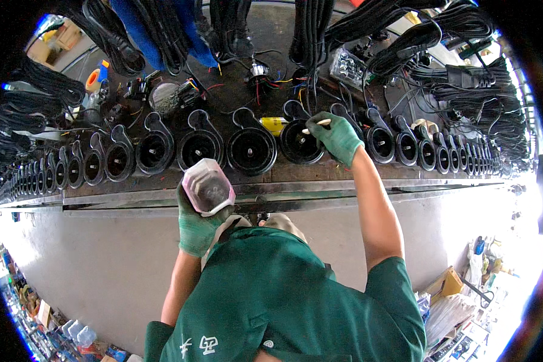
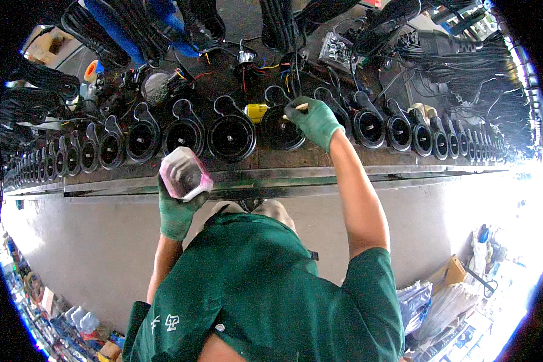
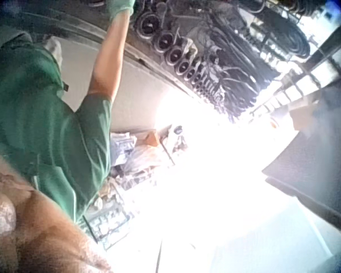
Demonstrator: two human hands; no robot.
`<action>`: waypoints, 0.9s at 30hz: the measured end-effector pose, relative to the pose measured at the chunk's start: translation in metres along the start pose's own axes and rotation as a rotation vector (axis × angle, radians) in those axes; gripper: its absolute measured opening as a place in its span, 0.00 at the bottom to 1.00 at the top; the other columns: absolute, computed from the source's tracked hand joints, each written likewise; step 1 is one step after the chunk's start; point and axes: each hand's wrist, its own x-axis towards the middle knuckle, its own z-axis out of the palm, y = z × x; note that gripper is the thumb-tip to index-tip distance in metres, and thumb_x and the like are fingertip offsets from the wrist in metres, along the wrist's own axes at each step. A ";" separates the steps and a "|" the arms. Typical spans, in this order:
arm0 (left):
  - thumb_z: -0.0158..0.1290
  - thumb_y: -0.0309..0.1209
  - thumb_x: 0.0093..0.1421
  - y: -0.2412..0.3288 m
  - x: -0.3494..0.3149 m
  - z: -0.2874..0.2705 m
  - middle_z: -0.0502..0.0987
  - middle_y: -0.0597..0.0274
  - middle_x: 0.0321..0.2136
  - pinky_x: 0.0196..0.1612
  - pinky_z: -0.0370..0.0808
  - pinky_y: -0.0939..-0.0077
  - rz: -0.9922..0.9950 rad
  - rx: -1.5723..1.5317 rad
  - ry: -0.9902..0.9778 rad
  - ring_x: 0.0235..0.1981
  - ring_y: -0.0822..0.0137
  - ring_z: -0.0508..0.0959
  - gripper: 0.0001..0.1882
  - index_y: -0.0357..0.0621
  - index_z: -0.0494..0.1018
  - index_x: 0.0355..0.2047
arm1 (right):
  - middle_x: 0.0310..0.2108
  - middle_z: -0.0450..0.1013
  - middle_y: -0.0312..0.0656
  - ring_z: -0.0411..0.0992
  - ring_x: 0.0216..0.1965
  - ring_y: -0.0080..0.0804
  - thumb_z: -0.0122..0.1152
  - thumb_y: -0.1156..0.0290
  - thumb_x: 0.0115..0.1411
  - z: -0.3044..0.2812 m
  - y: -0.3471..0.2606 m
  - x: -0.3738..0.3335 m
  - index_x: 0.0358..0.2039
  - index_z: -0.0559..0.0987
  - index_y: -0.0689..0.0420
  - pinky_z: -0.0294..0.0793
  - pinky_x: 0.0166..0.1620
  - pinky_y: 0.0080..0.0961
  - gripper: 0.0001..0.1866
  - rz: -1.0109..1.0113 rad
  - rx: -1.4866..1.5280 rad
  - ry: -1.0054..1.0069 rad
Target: The person uses a brush to apply a dark adhesive from a small container onto the center of a series of black circular components arranged on a workbench. The person repeatedly dips the brush into the container and applies the substance to each component in sequence.
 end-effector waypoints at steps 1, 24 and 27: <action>0.77 0.27 0.45 0.004 -0.002 -0.003 0.71 0.58 0.58 0.59 0.76 0.66 -0.043 -0.059 0.010 0.57 0.63 0.74 0.52 0.45 0.56 0.66 | 0.32 0.81 0.41 0.73 0.30 0.25 0.68 0.65 0.66 0.003 -0.008 0.003 0.45 0.81 0.56 0.74 0.37 0.26 0.11 0.040 0.023 -0.036; 0.77 0.28 0.44 -0.003 -0.011 -0.018 0.70 0.59 0.60 0.65 0.70 0.65 0.041 0.082 -0.070 0.60 0.62 0.72 0.54 0.44 0.57 0.67 | 0.33 0.78 0.34 0.72 0.33 0.18 0.61 0.75 0.68 -0.076 0.026 -0.109 0.48 0.81 0.60 0.73 0.36 0.18 0.09 -0.154 0.143 0.416; 0.78 0.29 0.44 0.009 -0.017 0.007 0.70 0.59 0.59 0.63 0.71 0.66 -0.039 0.009 -0.032 0.59 0.63 0.72 0.52 0.42 0.58 0.65 | 0.30 0.77 0.32 0.70 0.29 0.19 0.62 0.77 0.67 -0.095 0.056 -0.113 0.45 0.80 0.57 0.71 0.31 0.19 0.07 -0.030 0.217 0.389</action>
